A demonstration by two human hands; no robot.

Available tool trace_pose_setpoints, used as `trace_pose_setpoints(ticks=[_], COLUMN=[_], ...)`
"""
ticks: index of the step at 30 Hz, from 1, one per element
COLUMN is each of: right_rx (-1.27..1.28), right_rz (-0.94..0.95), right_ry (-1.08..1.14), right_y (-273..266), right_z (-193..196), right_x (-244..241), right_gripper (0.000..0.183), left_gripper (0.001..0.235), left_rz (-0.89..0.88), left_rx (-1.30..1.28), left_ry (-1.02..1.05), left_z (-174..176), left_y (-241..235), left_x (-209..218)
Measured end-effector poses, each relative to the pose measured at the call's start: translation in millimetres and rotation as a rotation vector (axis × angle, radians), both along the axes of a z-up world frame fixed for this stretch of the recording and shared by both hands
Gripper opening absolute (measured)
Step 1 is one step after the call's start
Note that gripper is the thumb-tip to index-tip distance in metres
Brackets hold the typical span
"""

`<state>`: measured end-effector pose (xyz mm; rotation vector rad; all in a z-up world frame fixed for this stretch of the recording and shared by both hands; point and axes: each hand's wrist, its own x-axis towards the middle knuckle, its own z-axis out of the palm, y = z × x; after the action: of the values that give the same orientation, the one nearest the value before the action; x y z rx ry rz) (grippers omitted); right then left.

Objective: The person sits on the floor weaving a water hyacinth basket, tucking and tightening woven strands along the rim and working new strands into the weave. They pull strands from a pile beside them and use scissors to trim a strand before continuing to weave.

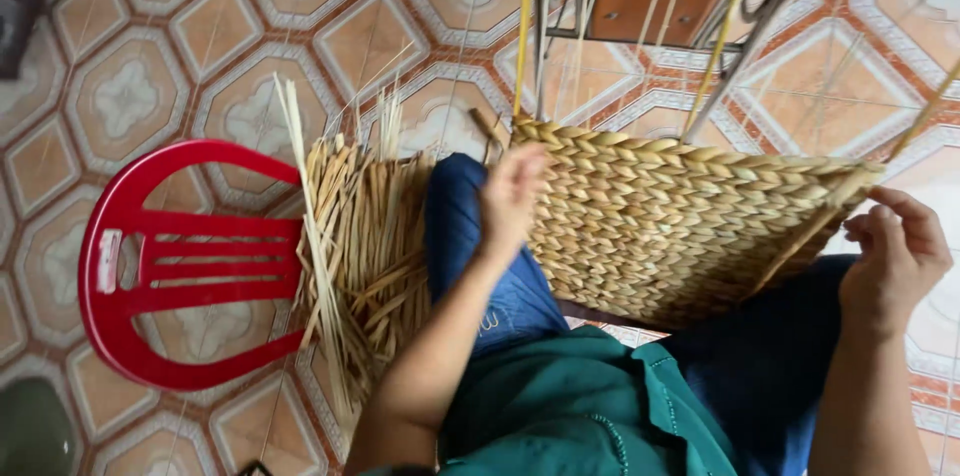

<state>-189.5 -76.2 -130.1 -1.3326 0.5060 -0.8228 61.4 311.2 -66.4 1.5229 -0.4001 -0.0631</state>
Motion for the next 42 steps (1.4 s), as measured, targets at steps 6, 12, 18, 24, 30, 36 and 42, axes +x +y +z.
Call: trace_pose_setpoints(ticks=[6, 12, 18, 24, 30, 36, 42], right_rx=[0.220, 0.108, 0.115, 0.092, 0.091, 0.140, 0.055], right_rz=[0.125, 0.121, 0.082, 0.093, 0.105, 0.058, -0.050], right_ry=[-0.110, -0.057, -0.041, -0.027, -0.043, -0.122, -0.070], right_y=[-29.1, -32.0, -37.7, -47.8, -18.6, -9.2, 19.2], right_z=[-27.5, -42.5, -53.7, -70.0, -29.2, -23.9, 19.2], right_x=[-3.6, -11.7, -12.8, -12.2, -4.3, -4.0, 21.2], right_gripper=[0.016, 0.016, 0.018, 0.020, 0.019, 0.016, 0.016], left_gripper=[0.017, 0.021, 0.014, 0.007, 0.024, 0.023, 0.020], left_rz=[0.587, 0.581, 0.541, 0.492, 0.547, 0.559, 0.446], left_rx=[0.684, 1.203, 1.253, 0.602, 0.192, -0.043, 0.393], left_ry=[-0.015, 0.517, 0.496, 0.385, 0.026, -0.661, -1.010], left_z=[-59.2, -93.4, -83.5, -31.3, 83.1, 226.3, 284.4], left_y=[168.2, 211.5, 208.6, 218.1, 218.2, 202.3, 86.6], left_x=[99.7, 116.9, 112.8, 124.3, 142.7, 111.3, 37.8])
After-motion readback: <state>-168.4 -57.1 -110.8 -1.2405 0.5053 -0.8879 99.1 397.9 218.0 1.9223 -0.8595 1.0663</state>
